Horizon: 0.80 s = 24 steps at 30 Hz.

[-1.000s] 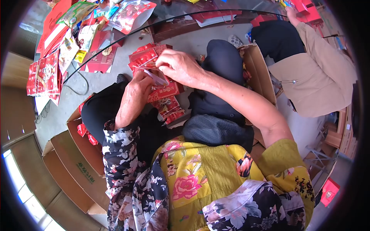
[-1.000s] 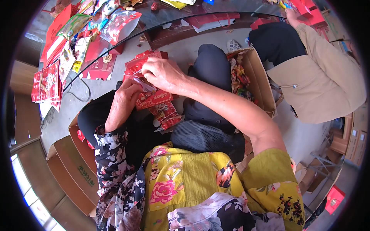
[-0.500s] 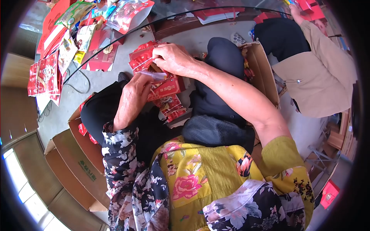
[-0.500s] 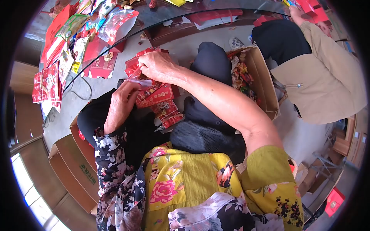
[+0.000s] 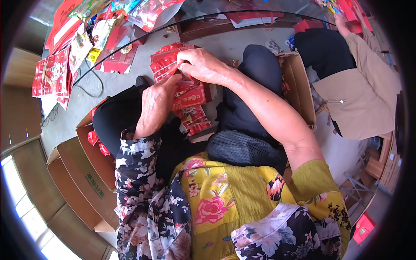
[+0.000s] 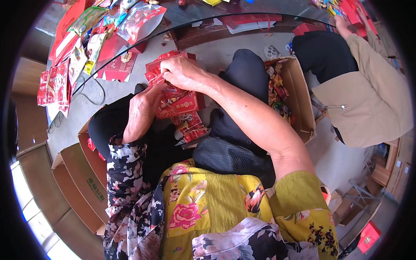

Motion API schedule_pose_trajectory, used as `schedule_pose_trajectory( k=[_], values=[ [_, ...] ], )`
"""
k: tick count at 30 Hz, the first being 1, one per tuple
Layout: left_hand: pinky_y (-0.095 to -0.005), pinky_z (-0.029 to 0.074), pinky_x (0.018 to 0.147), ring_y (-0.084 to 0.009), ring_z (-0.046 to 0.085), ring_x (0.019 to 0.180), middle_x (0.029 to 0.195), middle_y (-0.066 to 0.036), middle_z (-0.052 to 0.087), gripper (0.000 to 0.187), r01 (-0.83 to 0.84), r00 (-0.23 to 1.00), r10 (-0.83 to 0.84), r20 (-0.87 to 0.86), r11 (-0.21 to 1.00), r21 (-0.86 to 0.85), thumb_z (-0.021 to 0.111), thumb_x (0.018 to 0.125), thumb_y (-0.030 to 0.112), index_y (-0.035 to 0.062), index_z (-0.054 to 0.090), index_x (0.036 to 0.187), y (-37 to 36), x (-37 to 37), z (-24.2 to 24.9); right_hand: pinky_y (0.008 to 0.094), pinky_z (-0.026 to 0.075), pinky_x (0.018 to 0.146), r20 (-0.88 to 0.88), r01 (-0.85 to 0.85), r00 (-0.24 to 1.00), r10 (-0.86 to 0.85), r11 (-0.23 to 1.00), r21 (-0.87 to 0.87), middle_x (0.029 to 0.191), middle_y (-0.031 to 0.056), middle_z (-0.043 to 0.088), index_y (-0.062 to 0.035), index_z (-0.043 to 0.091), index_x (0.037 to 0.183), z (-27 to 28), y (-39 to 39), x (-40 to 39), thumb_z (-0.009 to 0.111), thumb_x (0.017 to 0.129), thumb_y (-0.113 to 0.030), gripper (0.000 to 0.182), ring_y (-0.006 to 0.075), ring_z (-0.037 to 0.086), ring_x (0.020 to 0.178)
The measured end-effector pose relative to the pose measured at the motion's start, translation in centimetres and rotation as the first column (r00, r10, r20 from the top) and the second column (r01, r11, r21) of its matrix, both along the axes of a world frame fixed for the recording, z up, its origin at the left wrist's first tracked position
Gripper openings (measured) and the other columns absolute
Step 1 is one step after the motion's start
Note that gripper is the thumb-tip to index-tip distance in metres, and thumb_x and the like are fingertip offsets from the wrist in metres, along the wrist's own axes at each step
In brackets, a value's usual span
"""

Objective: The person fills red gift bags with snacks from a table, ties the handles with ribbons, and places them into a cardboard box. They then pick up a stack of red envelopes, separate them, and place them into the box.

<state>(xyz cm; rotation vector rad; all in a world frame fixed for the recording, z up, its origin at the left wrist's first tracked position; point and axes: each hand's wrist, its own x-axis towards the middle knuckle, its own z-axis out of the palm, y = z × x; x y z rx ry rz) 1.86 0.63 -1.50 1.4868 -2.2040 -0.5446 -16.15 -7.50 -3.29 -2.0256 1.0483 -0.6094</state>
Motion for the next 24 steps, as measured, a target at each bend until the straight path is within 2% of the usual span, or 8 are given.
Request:
schedule_pose_trajectory(
  k=[2, 4, 7, 10, 13, 14, 21, 24],
  values=[
    [-0.0404, 0.053, 0.068, -0.0365, 0.066, 0.081, 0.094, -0.015, 0.067, 0.022, -0.032, 0.999, 0.03, 0.028, 0.998, 0.055, 0.062, 0.085, 0.004, 0.0096, 0.063, 0.106, 0.0, 0.1, -0.3, 0.0435, 0.047, 0.068, -0.006, -0.012, 1.0, 0.012, 1.0, 0.018, 0.076, 0.0169, 0.062, -0.0008, 0.06, 0.089, -0.1, 0.0, 0.0, 0.054, 0.087, -0.015, 0.016, 0.0336, 0.062, 0.072],
    [-0.0429, 0.052, 0.061, -0.0358, 0.065, 0.071, 0.079, -0.016, 0.066, 0.016, 0.038, 0.999, -0.039, -0.014, 0.999, -0.035, 0.061, 0.084, 0.007, 0.0079, 0.061, 0.1, -0.1, 0.3, -0.7, 0.0435, 0.047, 0.068, -0.009, -0.024, 1.0, 0.025, 0.999, 0.034, 0.077, 0.0169, 0.063, -0.0009, 0.06, 0.089, 0.1, -0.1, 0.0, 0.055, 0.087, -0.016, 0.016, 0.0337, 0.062, 0.073],
    [-0.043, 0.051, 0.06, -0.0352, 0.066, 0.071, 0.078, -0.016, 0.065, 0.015, 0.001, 0.999, 0.002, 0.054, 0.998, -0.065, 0.062, 0.081, 0.004, 0.0055, 0.059, 0.095, 0.0, 0.7, -0.2, 0.0433, 0.048, 0.068, 0.008, -0.001, 1.0, 0.001, 1.0, 0.007, 0.079, 0.017, 0.063, -0.0013, 0.06, 0.089, 0.3, -0.1, -0.2, 0.055, 0.087, -0.016, 0.015, 0.0341, 0.063, 0.074],
    [-0.0412, 0.051, 0.063, -0.033, 0.065, 0.074, 0.08, -0.013, 0.063, 0.017, -0.014, 0.99, 0.025, 0.138, 0.997, -0.076, 0.063, 0.075, 0.0, 0.0046, 0.058, 0.091, 0.0, 1.0, 0.5, 0.0431, 0.048, 0.068, -0.071, 0.059, 0.996, -0.059, 0.998, -0.012, 0.082, 0.0181, 0.064, -0.0011, 0.059, 0.088, 0.4, -0.3, -0.4, 0.057, 0.087, -0.015, 0.015, 0.0352, 0.063, 0.077],
    [-0.0422, 0.05, 0.064, -0.0344, 0.062, 0.076, 0.079, -0.014, 0.06, 0.01, 0.015, 0.981, 0.022, 0.194, 0.982, -0.186, 0.056, 0.082, 0.002, 0.0052, 0.057, 0.091, 0.1, 0.9, 0.9, 0.0435, 0.048, 0.068, -0.061, 0.058, 0.996, -0.06, 0.998, -0.031, 0.082, 0.0179, 0.063, -0.0008, 0.058, 0.088, -0.3, -0.4, -0.3, 0.058, 0.086, -0.016, 0.015, 0.0353, 0.063, 0.077],
    [-0.0381, 0.051, 0.072, -0.0295, 0.062, 0.084, 0.083, -0.011, 0.06, 0.019, 0.009, 0.964, 0.031, 0.265, 0.988, -0.151, 0.063, 0.07, -0.002, 0.0045, 0.057, 0.087, 0.3, 0.9, 1.0, 0.0435, 0.048, 0.069, -0.056, 0.051, 0.997, -0.053, 0.998, -0.038, 0.082, 0.0174, 0.063, -0.0007, 0.058, 0.088, -0.6, -0.4, -0.3, 0.058, 0.087, -0.015, 0.014, 0.0352, 0.063, 0.078],
    [-0.0389, 0.05, 0.077, -0.0298, 0.062, 0.087, 0.084, -0.012, 0.06, 0.014, 0.065, 0.946, -0.016, 0.323, 0.988, -0.141, 0.06, 0.073, -0.002, 0.0048, 0.058, 0.085, -0.1, 1.1, -0.1, 0.0429, 0.049, 0.071, -0.072, -0.008, 0.997, 0.008, 1.0, -0.002, 0.085, 0.017, 0.064, -0.001, 0.058, 0.088, -1.4, 0.3, 1.0, 0.058, 0.088, -0.014, 0.013, 0.0341, 0.063, 0.081],
    [-0.042, 0.05, 0.075, -0.0348, 0.061, 0.09, 0.089, -0.015, 0.061, 0.015, 0.058, 0.947, -0.036, 0.318, 0.996, -0.06, 0.057, 0.076, -0.002, 0.0029, 0.061, 0.09, -0.4, 0.8, -0.3, 0.0426, 0.05, 0.071, -0.048, -0.056, 0.997, 0.053, 0.997, -0.058, 0.083, 0.0166, 0.065, 0.0004, 0.057, 0.087, -2.2, 0.2, 1.7, 0.058, 0.088, -0.013, 0.014, 0.0344, 0.065, 0.08]
  ],
)
